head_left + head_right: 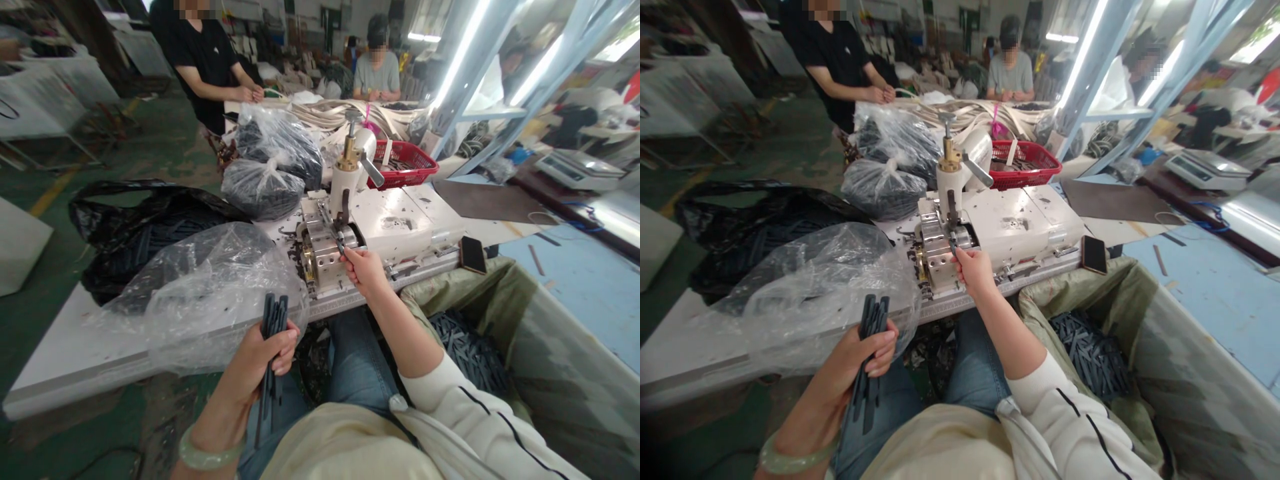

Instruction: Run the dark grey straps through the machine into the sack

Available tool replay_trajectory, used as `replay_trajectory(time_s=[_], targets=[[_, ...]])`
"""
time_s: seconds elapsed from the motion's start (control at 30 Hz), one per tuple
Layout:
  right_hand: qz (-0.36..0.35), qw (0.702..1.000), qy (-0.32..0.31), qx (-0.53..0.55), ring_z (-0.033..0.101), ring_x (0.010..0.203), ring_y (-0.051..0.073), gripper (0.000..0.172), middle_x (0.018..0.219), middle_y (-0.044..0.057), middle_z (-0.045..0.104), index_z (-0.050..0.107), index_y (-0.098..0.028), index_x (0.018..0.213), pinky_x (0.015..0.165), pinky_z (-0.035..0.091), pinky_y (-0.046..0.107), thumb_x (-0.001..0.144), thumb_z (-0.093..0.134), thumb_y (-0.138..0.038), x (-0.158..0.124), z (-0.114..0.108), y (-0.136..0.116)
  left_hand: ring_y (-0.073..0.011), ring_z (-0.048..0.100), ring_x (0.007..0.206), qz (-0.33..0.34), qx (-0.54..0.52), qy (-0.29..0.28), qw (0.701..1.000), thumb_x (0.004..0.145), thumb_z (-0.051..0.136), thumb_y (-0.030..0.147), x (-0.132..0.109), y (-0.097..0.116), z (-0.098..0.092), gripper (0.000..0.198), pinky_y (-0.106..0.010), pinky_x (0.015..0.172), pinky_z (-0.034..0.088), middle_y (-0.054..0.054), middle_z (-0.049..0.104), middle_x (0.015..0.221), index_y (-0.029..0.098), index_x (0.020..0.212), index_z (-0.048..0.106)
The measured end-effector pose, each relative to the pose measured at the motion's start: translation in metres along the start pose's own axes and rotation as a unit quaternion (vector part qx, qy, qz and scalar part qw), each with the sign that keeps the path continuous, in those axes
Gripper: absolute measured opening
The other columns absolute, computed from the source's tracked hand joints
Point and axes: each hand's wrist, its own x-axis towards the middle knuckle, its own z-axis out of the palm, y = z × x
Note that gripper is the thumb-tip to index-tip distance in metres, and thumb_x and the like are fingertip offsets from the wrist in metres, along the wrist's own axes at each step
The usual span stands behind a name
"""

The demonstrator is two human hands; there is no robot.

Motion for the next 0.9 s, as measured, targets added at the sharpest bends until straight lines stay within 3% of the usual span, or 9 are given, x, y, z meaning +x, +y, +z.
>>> replay_trajectory(time_s=[0.17, 0.3, 0.43, 0.5, 0.53, 0.6, 0.7, 0.8, 0.9], targets=[[-0.065, 0.994, 0.079, 0.034, 0.029, 0.029, 0.003, 0.033, 0.039, -0.008, 0.039, 0.054, -0.015, 0.058, 0.029, 0.015, 0.017, 0.074, 0.068, -0.04, -0.002, -0.02, 0.0, -0.0015, 0.031, 0.038, -0.003, -0.003, -0.014, 1.0, 0.073, 0.073, 0.028, -0.001, 0.004, 0.004, 0.024, -0.015, 0.038, 0.027, 0.009, 0.041, 0.051, 0.014, 0.081, 0.054], [-0.131, 0.959, 0.242, -0.068, 0.035, 0.033, 0.007, 0.041, 0.043, -0.005, 0.043, 0.059, -0.016, 0.067, 0.034, 0.024, 0.021, 0.074, 0.063, -0.056, -0.037, -0.101, 0.011, -0.0015, 0.03, 0.038, -0.005, -0.004, -0.024, 1.0, 0.073, 0.073, 0.026, -0.001, 0.007, 0.005, 0.024, -0.014, 0.038, 0.026, 0.01, 0.041, 0.049, 0.014, 0.081, 0.054], [-0.104, 0.783, 0.412, -0.454, 0.058, 0.053, 0.023, 0.048, 0.057, 0.013, 0.061, 0.067, -0.013, 0.068, 0.05, 0.039, 0.033, 0.087, 0.044, -0.051, -0.089, -0.212, 0.025, -0.0024, 0.03, 0.037, -0.013, 0.011, -0.047, 0.999, 0.071, 0.074, 0.028, 0.003, 0.005, 0.005, 0.025, -0.015, 0.037, 0.027, 0.009, 0.041, 0.048, 0.015, 0.08, 0.054], [-0.102, 0.69, 0.442, -0.564, 0.064, 0.071, 0.031, 0.049, 0.075, 0.021, 0.068, 0.071, -0.011, 0.079, 0.06, 0.043, 0.039, 0.089, 0.042, -0.049, -0.107, -0.24, 0.028, -0.0025, 0.031, 0.037, -0.016, 0.026, -0.066, 0.997, 0.072, 0.073, 0.029, 0.007, 0.003, 0.008, 0.024, -0.015, 0.037, 0.027, 0.009, 0.042, 0.048, 0.015, 0.079, 0.054], [-0.117, 0.682, 0.432, -0.578, 0.065, 0.079, 0.033, 0.049, 0.083, 0.022, 0.069, 0.072, -0.011, 0.085, 0.064, 0.044, 0.04, 0.089, 0.041, -0.049, -0.112, -0.242, 0.027, -0.0026, 0.031, 0.037, -0.018, 0.036, -0.078, 0.996, 0.072, 0.072, 0.03, 0.008, 0.001, 0.011, 0.024, -0.016, 0.038, 0.028, 0.008, 0.043, 0.048, 0.015, 0.08, 0.055], [-0.16, 0.764, 0.345, -0.522, 0.065, 0.085, 0.032, 0.049, 0.089, 0.019, 0.071, 0.072, -0.013, 0.094, 0.07, 0.047, 0.04, 0.09, 0.043, -0.051, -0.114, -0.218, 0.024, -0.0035, 0.033, 0.037, -0.021, 0.064, -0.104, 0.992, 0.073, 0.072, 0.03, 0.01, -0.001, 0.018, 0.024, -0.016, 0.039, 0.029, 0.008, 0.044, 0.048, 0.015, 0.081, 0.055], [-0.165, 0.935, 0.041, -0.311, 0.066, 0.081, 0.023, 0.046, 0.09, 0.011, 0.072, 0.07, -0.017, 0.103, 0.071, 0.05, 0.033, 0.087, 0.05, -0.055, -0.102, -0.138, 0.016, -0.005, 0.036, 0.038, -0.025, 0.129, -0.147, 0.98, 0.074, 0.071, 0.032, 0.008, -0.005, 0.027, 0.023, -0.018, 0.04, 0.031, 0.007, 0.046, 0.045, 0.015, 0.081, 0.055], [-0.157, 0.93, -0.243, -0.227, 0.061, 0.073, 0.016, 0.036, 0.083, 0.006, 0.069, 0.071, -0.017, 0.095, 0.066, 0.047, 0.027, 0.085, 0.059, -0.049, -0.087, -0.057, 0.009, -0.0058, 0.038, 0.037, -0.037, 0.194, -0.174, 0.965, 0.077, 0.068, 0.03, 0.001, -0.007, 0.03, 0.019, -0.018, 0.04, 0.032, 0.007, 0.047, 0.044, 0.016, 0.082, 0.056], [-0.16, 0.876, -0.384, -0.244, 0.046, 0.057, 0.01, 0.033, 0.058, 0.0, 0.054, 0.065, -0.014, 0.062, 0.053, 0.036, 0.023, 0.08, 0.068, -0.042, -0.077, -0.012, 0.007, -0.0067, 0.039, 0.036, -0.042, 0.225, -0.163, 0.96, 0.078, 0.066, 0.027, -0.009, -0.009, 0.025, 0.015, -0.018, 0.039, 0.031, 0.007, 0.047, 0.043, 0.016, 0.082, 0.057]])
